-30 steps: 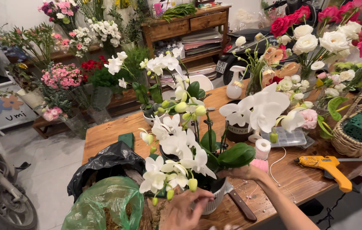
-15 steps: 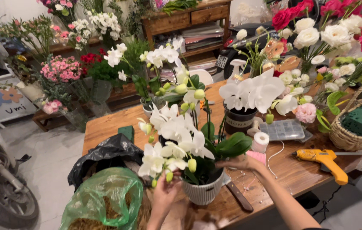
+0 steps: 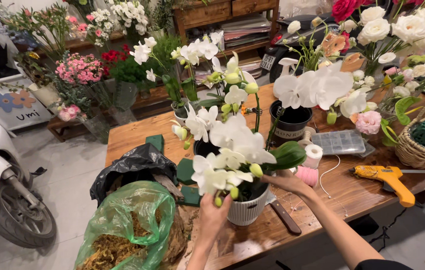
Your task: The person arranges white orchid plants into a white ribbed pot on a wooden table. They adjust the position of the orchid stems and leaves, then insert green floral foam pieces into the pot to secure the plants.
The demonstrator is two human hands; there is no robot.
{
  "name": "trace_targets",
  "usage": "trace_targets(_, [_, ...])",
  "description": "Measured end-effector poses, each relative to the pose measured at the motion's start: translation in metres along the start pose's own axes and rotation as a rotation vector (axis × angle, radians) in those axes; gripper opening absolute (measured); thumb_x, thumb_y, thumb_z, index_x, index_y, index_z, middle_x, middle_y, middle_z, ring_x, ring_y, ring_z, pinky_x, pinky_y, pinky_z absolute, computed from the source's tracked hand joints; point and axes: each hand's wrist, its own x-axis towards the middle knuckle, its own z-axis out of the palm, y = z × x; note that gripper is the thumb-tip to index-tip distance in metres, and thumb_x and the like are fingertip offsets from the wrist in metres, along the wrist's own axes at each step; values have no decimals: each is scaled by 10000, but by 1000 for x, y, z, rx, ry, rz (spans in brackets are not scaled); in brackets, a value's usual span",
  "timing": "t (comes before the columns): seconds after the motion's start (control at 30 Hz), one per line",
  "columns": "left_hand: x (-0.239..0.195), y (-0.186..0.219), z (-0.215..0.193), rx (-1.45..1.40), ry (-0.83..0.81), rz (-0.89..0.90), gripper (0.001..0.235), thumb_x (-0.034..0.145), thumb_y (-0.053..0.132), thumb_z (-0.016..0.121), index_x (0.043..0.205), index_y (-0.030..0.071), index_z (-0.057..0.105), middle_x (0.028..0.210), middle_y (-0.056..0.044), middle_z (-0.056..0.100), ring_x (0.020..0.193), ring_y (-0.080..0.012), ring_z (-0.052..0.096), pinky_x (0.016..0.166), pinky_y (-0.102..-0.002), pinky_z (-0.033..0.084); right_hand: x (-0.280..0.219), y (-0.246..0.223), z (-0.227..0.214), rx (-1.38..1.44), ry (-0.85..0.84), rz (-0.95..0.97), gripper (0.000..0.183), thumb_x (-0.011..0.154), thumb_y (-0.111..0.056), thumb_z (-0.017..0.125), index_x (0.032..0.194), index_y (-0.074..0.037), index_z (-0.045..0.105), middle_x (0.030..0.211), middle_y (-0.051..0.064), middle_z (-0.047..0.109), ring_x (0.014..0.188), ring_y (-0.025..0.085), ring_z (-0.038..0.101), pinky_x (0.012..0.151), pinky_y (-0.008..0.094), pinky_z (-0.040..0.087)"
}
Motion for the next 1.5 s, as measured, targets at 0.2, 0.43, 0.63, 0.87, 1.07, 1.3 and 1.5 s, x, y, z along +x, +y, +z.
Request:
trace_targets(0.2, [4,-26,4,-48,43,138,403,878,339,688,1137,32,725,1080,-105,710,1027,-223,688,899,-336,558,-7,-12,5,-111,6,76,736,817,-303,695,1467,-88,426,1460,125,557,1304,240,546,1119,414,444])
trace_targets(0.43, [32,-29,-11,-150,49,12,208,913,184,689,1021,32,781,737,-40,726,494,-69,412,441,-247,273,-11,-18,4,-32,-2,43,648,795,-280,746,1375,-87,532,1377,102,636,1231,213,594,1067,372,493])
trace_targets(0.63, [96,-13,-37,-76,65,158,525,759,110,805,1266,140,672,1157,-133,721,1086,-246,639,904,-416,533,-23,-21,6,14,26,0,760,764,-186,857,1397,90,538,1350,295,591,1282,396,527,1048,521,457])
trace_targets(0.87, [110,-24,-40,17,-41,195,617,768,119,789,1356,206,620,1256,-93,704,1191,-276,640,1009,-432,433,-32,-53,9,-105,-7,-23,793,713,-99,881,1399,77,525,1400,264,555,1309,358,505,1095,522,424])
trace_targets(1.07, [121,-49,-34,51,-75,245,530,801,153,762,1310,193,623,1219,-90,716,1181,-264,643,1030,-455,326,-40,-81,10,-276,-15,233,845,723,-505,852,1331,34,622,1331,241,633,1210,353,631,1054,456,475])
trace_targets(1.3, [118,-46,-32,104,-119,291,432,838,193,731,1257,178,626,1176,-86,730,1170,-250,646,1055,-482,200,-62,-159,-26,-178,164,222,786,706,-352,857,1264,149,622,1280,352,626,1158,421,642,958,469,526])
trace_targets(1.5, [122,-57,-20,137,-175,339,355,870,227,704,1212,165,628,1139,-83,742,1160,-239,649,1077,-506,93,-75,-168,-39,-135,234,154,717,678,-216,889,1252,125,627,1243,287,651,1143,326,617,989,444,489])
